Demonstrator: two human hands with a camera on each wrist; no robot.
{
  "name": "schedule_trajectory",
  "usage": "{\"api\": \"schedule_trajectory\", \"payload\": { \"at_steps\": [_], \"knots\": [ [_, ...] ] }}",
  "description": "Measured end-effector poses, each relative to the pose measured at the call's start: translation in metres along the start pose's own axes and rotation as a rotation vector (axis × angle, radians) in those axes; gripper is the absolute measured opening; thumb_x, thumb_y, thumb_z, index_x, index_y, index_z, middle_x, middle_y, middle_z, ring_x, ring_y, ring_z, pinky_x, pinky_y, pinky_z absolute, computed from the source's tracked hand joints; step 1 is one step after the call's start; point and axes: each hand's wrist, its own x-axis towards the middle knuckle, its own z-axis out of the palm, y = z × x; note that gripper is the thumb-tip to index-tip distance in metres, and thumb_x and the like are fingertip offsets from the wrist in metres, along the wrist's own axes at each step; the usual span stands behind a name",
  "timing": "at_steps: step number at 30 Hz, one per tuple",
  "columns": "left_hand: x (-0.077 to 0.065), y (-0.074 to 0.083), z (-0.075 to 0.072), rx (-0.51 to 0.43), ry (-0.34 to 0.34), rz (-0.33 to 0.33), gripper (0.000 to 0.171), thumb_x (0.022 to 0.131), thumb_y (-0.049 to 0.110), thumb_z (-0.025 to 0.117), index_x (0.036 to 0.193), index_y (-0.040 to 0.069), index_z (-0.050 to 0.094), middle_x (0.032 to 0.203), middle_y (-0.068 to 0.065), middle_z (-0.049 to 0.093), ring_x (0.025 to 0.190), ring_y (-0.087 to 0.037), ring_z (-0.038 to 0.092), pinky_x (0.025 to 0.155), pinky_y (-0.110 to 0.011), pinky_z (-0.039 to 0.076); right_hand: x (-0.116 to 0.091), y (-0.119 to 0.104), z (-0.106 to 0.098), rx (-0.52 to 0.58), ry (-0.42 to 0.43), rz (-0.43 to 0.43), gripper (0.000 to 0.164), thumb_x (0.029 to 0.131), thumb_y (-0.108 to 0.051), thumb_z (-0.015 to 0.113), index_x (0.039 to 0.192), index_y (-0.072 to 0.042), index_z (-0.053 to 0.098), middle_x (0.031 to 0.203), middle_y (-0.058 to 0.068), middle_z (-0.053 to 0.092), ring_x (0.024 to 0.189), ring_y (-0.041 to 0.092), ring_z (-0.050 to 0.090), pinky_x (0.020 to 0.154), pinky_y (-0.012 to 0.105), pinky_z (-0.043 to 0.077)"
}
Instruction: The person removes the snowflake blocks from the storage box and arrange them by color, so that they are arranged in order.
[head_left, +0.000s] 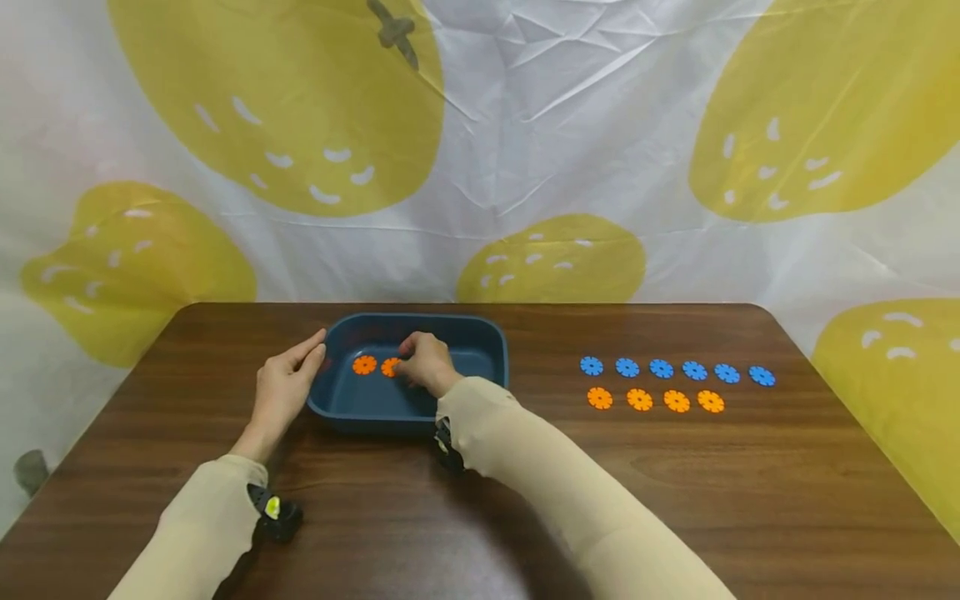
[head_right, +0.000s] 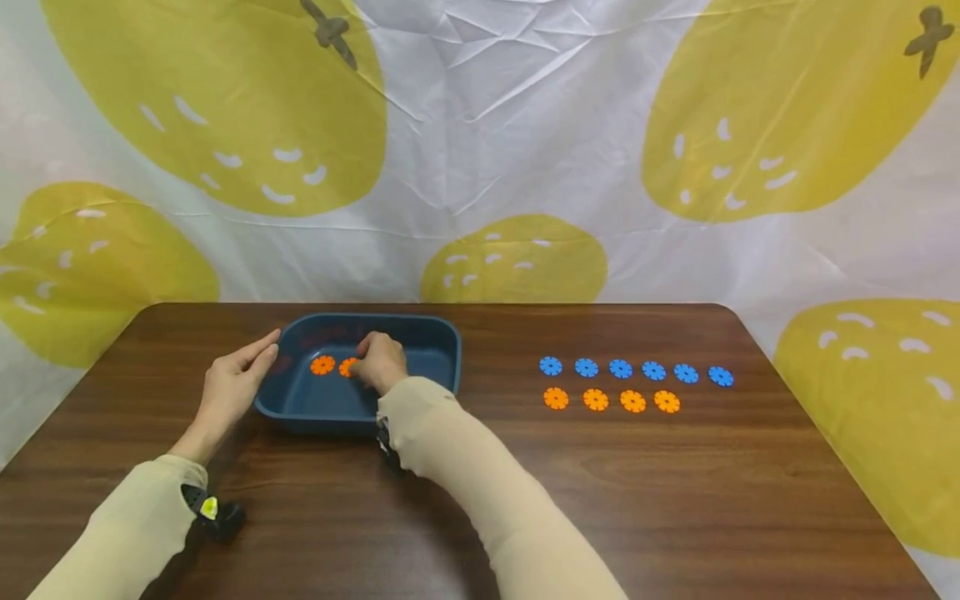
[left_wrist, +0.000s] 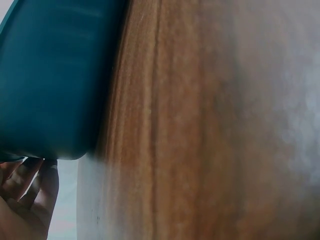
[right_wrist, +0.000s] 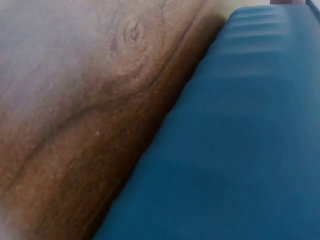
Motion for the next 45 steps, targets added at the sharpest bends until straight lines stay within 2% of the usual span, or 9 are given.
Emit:
{"api": "schedule_trajectory", "payload": {
  "at_steps": [12,23,30,32,34,38,40,43,45],
  "knots": [
    [0.000,-0.003,0.000,-0.013,-0.002,-0.004,0.040,0.096,0.029,0.054,0.133,0.014,0.056,0.115,-0.015,0.065,0.110,-0.032,0.060,0.098,-0.048,0.042,0.000,-0.007,0.009,-0.148,0.001,-0.013,0.024,0.080,-0.007,0.074,0.101,-0.003,0.064,0.099,0.012,0.064,0.059,0.018,0.064,0.051,0.022,0.051],
    [0.000,-0.002,0.000,-0.011,-0.001,0.006,0.039,0.097,0.029,0.053,0.134,0.014,0.055,0.114,-0.014,0.065,0.104,-0.029,0.064,0.093,-0.045,0.046,-0.002,-0.010,0.008,-0.286,0.012,-0.045,0.020,0.079,-0.010,0.075,0.092,-0.005,0.061,0.078,0.004,0.056,0.061,0.015,0.052,0.058,0.024,0.045],
    [0.000,-0.001,0.001,-0.007,0.004,0.002,0.039,0.097,0.029,0.053,0.133,0.015,0.055,0.112,-0.014,0.067,0.102,-0.027,0.065,0.092,-0.044,0.048,-0.004,-0.009,0.005,-0.310,0.008,-0.024,0.022,0.077,-0.012,0.078,0.087,-0.006,0.060,0.079,0.004,0.057,0.068,0.017,0.054,0.062,0.026,0.047],
    [0.000,0.000,0.001,-0.003,0.003,-0.001,0.039,0.097,0.029,0.053,0.133,0.016,0.055,0.111,-0.013,0.067,0.099,-0.020,0.066,0.091,-0.043,0.048,-0.005,-0.009,0.004,-0.305,0.008,-0.010,0.022,0.076,-0.013,0.079,0.087,-0.006,0.060,0.080,0.004,0.059,0.067,0.016,0.054,0.061,0.026,0.047],
    [-0.001,0.000,0.000,0.000,0.001,-0.001,0.039,0.097,0.030,0.053,0.133,0.016,0.055,0.111,-0.012,0.067,0.092,-0.002,0.065,0.091,-0.042,0.048,-0.006,-0.009,0.003,-0.292,0.006,0.004,0.022,0.076,-0.012,0.079,0.087,-0.006,0.060,0.080,0.005,0.059,0.065,0.016,0.055,0.060,0.026,0.048],
    [-0.001,-0.001,0.000,-0.006,-0.001,-0.007,0.039,0.096,0.031,0.053,0.133,0.017,0.056,0.111,-0.012,0.067,0.076,0.024,0.048,0.091,-0.042,0.048,-0.007,-0.007,0.001,-0.278,0.001,0.007,0.022,0.077,-0.011,0.078,0.086,-0.006,0.059,0.078,0.005,0.057,0.061,0.016,0.055,0.058,0.026,0.048],
    [-0.001,0.000,0.000,-0.004,0.000,-0.009,0.039,0.096,0.030,0.053,0.133,0.017,0.056,0.110,-0.012,0.068,0.080,0.018,0.054,0.091,-0.042,0.048,-0.007,-0.007,0.000,-0.276,-0.003,-0.004,0.021,0.077,-0.010,0.077,0.085,-0.006,0.058,0.077,0.004,0.056,0.061,0.016,0.054,0.059,0.026,0.048],
    [-0.001,0.000,0.001,-0.002,0.000,-0.009,0.039,0.096,0.030,0.053,0.133,0.017,0.055,0.109,-0.013,0.068,0.092,-0.006,0.067,0.091,-0.043,0.048,-0.008,-0.005,-0.002,-0.280,0.003,-0.025,0.021,0.078,-0.009,0.077,0.082,-0.007,0.056,0.075,0.003,0.053,0.061,0.016,0.053,0.060,0.026,0.048],
    [-0.001,0.000,0.001,-0.002,-0.004,-0.006,0.039,0.097,0.030,0.053,0.134,0.017,0.055,0.109,-0.014,0.068,0.100,-0.024,0.066,0.092,-0.045,0.047,-0.009,-0.004,-0.003,-0.276,0.008,-0.032,0.021,0.078,-0.009,0.076,0.081,-0.007,0.055,0.074,0.003,0.052,0.059,0.015,0.053,0.059,0.026,0.047]
  ]
}}
